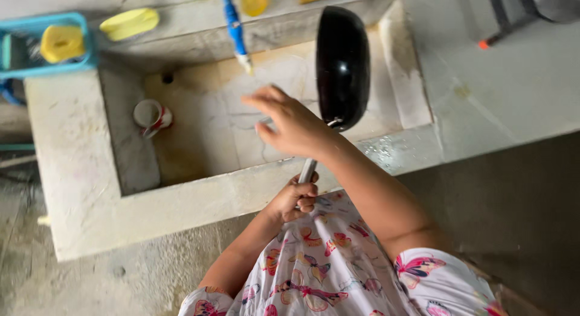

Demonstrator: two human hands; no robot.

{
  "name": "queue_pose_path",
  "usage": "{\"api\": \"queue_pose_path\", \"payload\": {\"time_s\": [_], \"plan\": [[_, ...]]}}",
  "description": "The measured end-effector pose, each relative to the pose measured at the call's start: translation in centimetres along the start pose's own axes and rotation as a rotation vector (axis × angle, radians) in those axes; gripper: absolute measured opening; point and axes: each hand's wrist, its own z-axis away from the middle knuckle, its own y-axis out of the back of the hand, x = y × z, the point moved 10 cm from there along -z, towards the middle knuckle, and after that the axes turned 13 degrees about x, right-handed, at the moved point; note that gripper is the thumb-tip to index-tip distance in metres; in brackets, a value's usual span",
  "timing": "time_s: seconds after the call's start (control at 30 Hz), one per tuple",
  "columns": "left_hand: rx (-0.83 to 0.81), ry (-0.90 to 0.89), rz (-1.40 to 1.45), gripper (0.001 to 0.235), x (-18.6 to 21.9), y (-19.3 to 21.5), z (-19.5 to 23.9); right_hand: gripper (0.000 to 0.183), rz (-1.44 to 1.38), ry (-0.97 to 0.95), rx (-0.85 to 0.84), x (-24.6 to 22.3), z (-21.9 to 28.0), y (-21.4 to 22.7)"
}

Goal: The person stirs meat in a pan on an induction cooktop, then transfers the meat to a pot. They wash the pan in a sink, rinse chopped vegetables, and add oil to the pan before returning it to the cooktop.

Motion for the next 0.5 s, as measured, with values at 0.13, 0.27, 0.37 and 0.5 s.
{"api": "queue_pose_path", "payload": {"time_s": [0.13, 0.27, 0.37, 0.5], "plan": [[-0.055, -0.013, -0.031, 0.026, 1.1, -1.6, 1.2, 0.033, -0.01, -0.139, 0.133, -0.6, 7.5, 13.0], [-0.099, -0.056, -0.127, 0.028, 1.0, -2.9, 3.2, 0.047, -1.1, -0.336, 0.241, 4.1, 18.1, 24.1], [-0.069, -0.059, -0.222, 0.03, 0.1, -4.5, 3.4, 0.05, 0.095, -0.836, 0.326, 16.2, 32.3, 27.2], [-0.036, -0.094, -0.261, 0.032, -2.4, -9.4, 2.3, 0.056, 0.152, -1.426, 0.469, 25.5, 57.5, 29.1]]}}
